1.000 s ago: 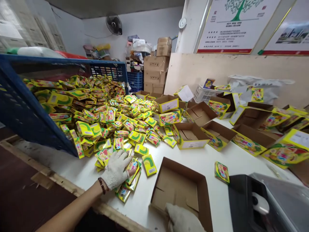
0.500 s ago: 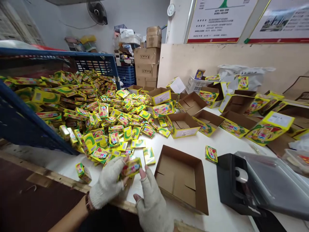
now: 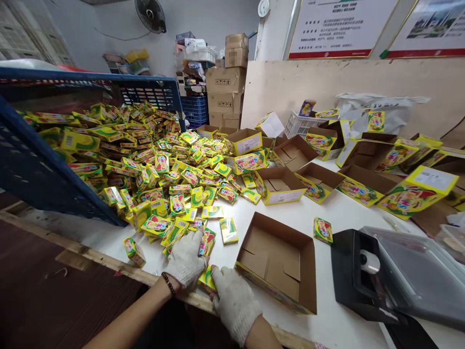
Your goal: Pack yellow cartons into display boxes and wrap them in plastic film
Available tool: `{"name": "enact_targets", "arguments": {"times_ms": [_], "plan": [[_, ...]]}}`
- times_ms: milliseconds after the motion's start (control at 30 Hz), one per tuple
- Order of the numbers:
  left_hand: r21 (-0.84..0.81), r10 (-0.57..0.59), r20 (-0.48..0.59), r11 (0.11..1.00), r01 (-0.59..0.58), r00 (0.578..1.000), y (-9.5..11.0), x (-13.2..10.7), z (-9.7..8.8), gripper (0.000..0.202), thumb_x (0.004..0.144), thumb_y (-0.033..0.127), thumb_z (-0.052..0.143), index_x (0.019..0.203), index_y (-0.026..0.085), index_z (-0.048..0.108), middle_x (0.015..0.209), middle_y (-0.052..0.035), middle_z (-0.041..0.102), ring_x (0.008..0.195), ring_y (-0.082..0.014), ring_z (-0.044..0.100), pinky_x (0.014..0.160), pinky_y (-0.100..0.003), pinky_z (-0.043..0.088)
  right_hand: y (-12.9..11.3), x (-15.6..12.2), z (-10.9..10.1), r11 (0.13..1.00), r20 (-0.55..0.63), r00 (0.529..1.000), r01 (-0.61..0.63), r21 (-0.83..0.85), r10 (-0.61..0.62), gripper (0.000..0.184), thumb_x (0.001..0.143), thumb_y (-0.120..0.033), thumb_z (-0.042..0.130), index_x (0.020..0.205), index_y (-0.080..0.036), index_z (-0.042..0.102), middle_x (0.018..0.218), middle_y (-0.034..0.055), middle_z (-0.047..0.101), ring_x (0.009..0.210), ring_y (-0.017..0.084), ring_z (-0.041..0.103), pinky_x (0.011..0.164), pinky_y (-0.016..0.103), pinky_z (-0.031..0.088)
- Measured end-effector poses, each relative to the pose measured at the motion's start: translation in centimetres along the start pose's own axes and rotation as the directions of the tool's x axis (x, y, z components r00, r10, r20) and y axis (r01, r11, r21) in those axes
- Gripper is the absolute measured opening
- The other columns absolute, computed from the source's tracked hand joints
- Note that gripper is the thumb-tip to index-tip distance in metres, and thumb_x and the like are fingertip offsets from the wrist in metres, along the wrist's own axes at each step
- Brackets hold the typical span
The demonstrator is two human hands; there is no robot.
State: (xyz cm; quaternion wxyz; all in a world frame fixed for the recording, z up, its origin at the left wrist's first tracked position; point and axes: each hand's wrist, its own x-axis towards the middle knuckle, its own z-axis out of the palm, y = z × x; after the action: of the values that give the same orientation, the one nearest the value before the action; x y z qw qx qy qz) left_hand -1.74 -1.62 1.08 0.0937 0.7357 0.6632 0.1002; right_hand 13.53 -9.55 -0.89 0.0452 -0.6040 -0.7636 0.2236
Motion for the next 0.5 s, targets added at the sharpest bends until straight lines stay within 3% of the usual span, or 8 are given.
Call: {"name": "enact_targets", "arguments": {"times_ms": [100, 167, 200, 267, 367, 433, 500], "plan": [[-0.090, -0.060, -0.031, 0.994, 0.057, 0.998, -0.3, 0.1, -0.1, 0.046, 0.075, 0.022, 0.064, 0.120, 0.014, 0.055, 0.114, -0.0151, 0.062, 0.107, -0.0297, 0.058, 0.095, -0.041, 0.044, 1.1, -0.3, 0.7, 0.988, -0.038, 0.995, -0.088, 0.124, 0.094, 0.058, 0.082, -0.008, 0.047, 0.138, -0.018, 0.050, 0.118, 0.0143, 0.068, 0.108, 0.027, 0.064, 0.095, 0.037, 0.047], [-0.182, -0.085, -0.069, 0.981, 0.071, 0.994, -0.6, -0.8, 0.4, 0.035, 0.084, 0.025, 0.056, 0.118, 0.016, 0.055, 0.118, -0.0132, 0.062, 0.111, -0.0253, 0.058, 0.098, -0.038, 0.044, 1.6, -0.7, 1.0, 0.924, -0.105, 0.979, -0.128, 0.360, 0.176, 0.043, 0.088, -0.018, 0.044, 0.130, -0.018, 0.055, 0.120, 0.0144, 0.067, 0.109, 0.026, 0.064, 0.096, 0.034, 0.048], [-0.270, -0.101, -0.098, 0.960, 0.071, 0.990, -0.7, -1.6, 0.9, 0.032, 0.089, 0.028, 0.051, 0.119, 0.017, 0.054, 0.119, -0.0113, 0.063, 0.111, -0.0226, 0.058, 0.098, -0.036, 0.045, 1.6, -0.8, 1.1, 0.860, -0.136, 0.969, -0.114, 0.498, 0.207, 0.036, 0.091, -0.027, 0.042, 0.123, -0.018, 0.057, 0.120, 0.0141, 0.067, 0.108, 0.025, 0.065, 0.095, 0.033, 0.049], [-0.474, -0.130, -0.154, 0.879, 0.042, 0.979, -0.3, -3.5, 2.3, 0.032, 0.095, 0.034, 0.041, 0.120, 0.019, 0.052, 0.119, -0.0087, 0.064, 0.110, -0.0193, 0.060, 0.097, -0.033, 0.047, 1.4, -1.0, 1.1, 0.686, -0.189, 0.951, -0.031, 0.727, 0.244, 0.041, 0.094, -0.048, 0.037, 0.114, -0.019, 0.057, 0.120, 0.0137, 0.067, 0.106, 0.024, 0.065, 0.093, 0.032, 0.052], [-0.598, -0.083, -0.193, 0.800, -0.050, 0.978, 0.7, -6.2, 4.3, 0.034, 0.096, 0.040, 0.038, 0.116, 0.020, 0.057, 0.113, -0.0081, 0.067, 0.104, -0.0200, 0.062, 0.092, -0.033, 0.050, 0.8, -1.0, 1.1, 0.507, -0.207, 0.938, 0.039, 0.861, 0.280, 0.055, 0.088, -0.065, 0.037, 0.112, -0.018, 0.055, 0.118, 0.0148, 0.066, 0.106, 0.026, 0.065, 0.092, 0.034, 0.053], [-0.544, -0.021, -0.182, 0.835, -0.083, 0.983, 0.7, -6.8, 4.2, 0.034, 0.096, 0.036, 0.035, 0.105, 0.020, 0.063, 0.105, -0.0087, 0.068, 0.101, -0.0215, 0.062, 0.092, -0.035, 0.050, 0.8, -1.1, 0.8, 0.510, -0.189, 0.926, -0.004, 0.860, 0.326, 0.057, 0.083, -0.066, 0.043, 0.110, -0.017, 0.055, 0.113, 0.0152, 0.068, 0.102, 0.028, 0.066, 0.088, 0.035, 0.055], [-0.374, 0.001, -0.119, 0.926, -0.046, 0.993, -0.1, -6.5, 2.9, 0.030, 0.094, 0.033, 0.038, 0.096, 0.019, 0.065, 0.098, -0.0103, 0.066, 0.098, -0.0251, 0.061, 0.096, -0.042, 0.047, 1.2, -1.3, 0.4, 0.580, -0.193, 0.913, -0.056, 0.812, 0.359, 0.054, 0.082, -0.058, 0.050, 0.117, -0.017, 0.051, 0.114, 0.0141, 0.067, 0.102, 0.027, 0.066, 0.089, 0.035, 0.054]]}}
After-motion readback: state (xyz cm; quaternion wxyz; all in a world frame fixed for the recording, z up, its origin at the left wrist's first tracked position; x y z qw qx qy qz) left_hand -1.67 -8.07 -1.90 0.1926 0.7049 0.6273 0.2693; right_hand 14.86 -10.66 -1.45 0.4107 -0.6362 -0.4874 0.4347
